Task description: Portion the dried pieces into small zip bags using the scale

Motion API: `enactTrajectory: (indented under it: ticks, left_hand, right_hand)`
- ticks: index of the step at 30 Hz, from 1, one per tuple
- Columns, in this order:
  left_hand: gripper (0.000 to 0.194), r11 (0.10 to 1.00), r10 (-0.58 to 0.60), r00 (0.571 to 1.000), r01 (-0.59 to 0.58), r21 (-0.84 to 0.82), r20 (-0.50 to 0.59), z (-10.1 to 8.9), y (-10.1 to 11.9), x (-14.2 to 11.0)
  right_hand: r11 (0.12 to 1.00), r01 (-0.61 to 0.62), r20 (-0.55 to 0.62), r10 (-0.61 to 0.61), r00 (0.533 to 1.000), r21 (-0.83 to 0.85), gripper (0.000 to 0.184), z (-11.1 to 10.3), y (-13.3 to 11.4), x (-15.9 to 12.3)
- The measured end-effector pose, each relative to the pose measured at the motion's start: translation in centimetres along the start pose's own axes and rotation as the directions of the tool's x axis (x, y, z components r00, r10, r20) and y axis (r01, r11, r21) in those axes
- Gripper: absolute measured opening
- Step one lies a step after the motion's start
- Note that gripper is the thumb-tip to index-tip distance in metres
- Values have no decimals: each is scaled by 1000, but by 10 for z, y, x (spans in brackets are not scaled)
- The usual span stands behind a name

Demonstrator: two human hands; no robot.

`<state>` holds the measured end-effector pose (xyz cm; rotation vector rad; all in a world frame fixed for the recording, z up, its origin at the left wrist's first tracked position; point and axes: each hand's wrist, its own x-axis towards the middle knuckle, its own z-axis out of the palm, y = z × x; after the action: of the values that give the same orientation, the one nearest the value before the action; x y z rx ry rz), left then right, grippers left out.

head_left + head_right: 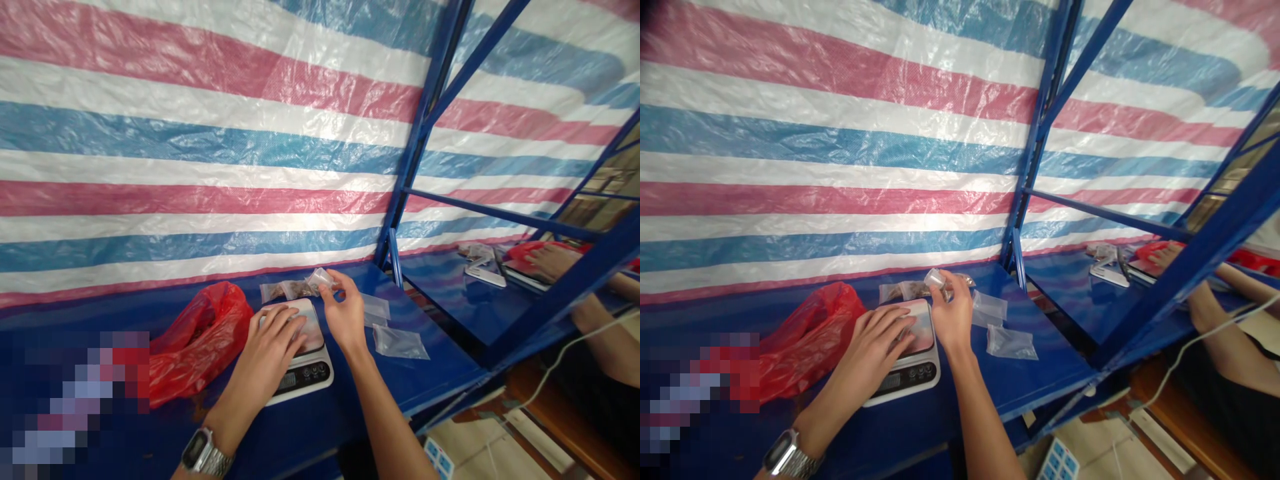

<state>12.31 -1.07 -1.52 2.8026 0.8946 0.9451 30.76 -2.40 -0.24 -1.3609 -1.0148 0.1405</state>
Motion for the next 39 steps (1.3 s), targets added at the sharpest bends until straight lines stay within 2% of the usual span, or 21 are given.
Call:
enactTrajectory:
  ticks: [3,4,6,8,10,12,13,15,17,19,22,26,29,31,33,35,36,37,39]
  left_hand:
    - [29,980,-115,988,97,-174,-99,-6,-6,2]
    - [31,953,-187,972,144,-266,-145,-10,-7,2]
    - [37,849,-365,911,242,-470,-191,-19,-5,1]
    - [45,696,-520,845,332,-637,-128,-26,0,-2]
    - [49,555,-594,804,399,-730,-12,-32,5,-6]
    - [52,473,-603,795,421,-774,64,-36,9,-10]
    - [53,452,-599,797,420,-787,82,-38,10,-11]
    - [53,428,-598,796,418,-802,96,-40,9,-14]
    - [53,406,-607,788,419,-812,103,-40,5,-14]
    - [54,382,-617,779,422,-822,113,-38,3,-13]
    - [56,360,-625,768,441,-823,138,-35,3,-12]
    - [59,353,-616,772,448,-821,157,-32,9,-11]
    - [60,355,-625,762,471,-808,170,-31,13,-11]
    - [59,355,-638,750,490,-796,177,-30,14,-10]
    - [60,358,-655,738,494,-792,164,-28,15,-8]
    - [59,357,-668,729,489,-796,148,-25,15,-6]
    - [59,354,-672,727,485,-800,143,-24,15,-6]
    - [58,353,-673,726,480,-804,138,-22,15,-6]
    - [55,358,-678,725,470,-807,121,-18,15,-6]
  right_hand:
    - [993,-27,31,24,999,113,32,0,-1,-1]
    - [982,-48,40,41,998,181,33,0,-2,-1]
    - [939,-113,93,86,992,326,39,-2,-8,-2]
    - [879,-209,201,133,971,428,46,-6,-15,-4]
    - [845,-301,322,164,932,442,50,-13,-21,-6]
    - [867,-327,386,175,906,376,47,-22,-23,-7]
    - [904,-297,383,169,908,306,43,-27,-22,-7]
    - [975,-187,324,139,936,123,37,-38,-16,-5]
    - [994,-73,261,92,961,-81,30,-48,-6,-4]
    - [966,4,268,67,961,-257,25,-56,7,-3]
    - [886,97,343,73,936,-454,25,-56,25,-5]
    - [806,163,413,108,904,-568,31,-49,40,-8]
    - [809,195,411,62,909,-554,52,-50,35,-6]
    - [864,192,390,5,921,-465,60,-52,21,-4]
    - [947,173,439,-37,898,-272,43,-50,0,-7]
    - [994,76,558,-17,829,-83,24,-42,-22,-14]
    - [1000,6,615,11,789,-27,22,-36,-30,-18]
    - [999,-49,632,31,774,11,21,-30,-37,-22]
    - [993,-110,604,59,795,47,22,-19,-43,-29]
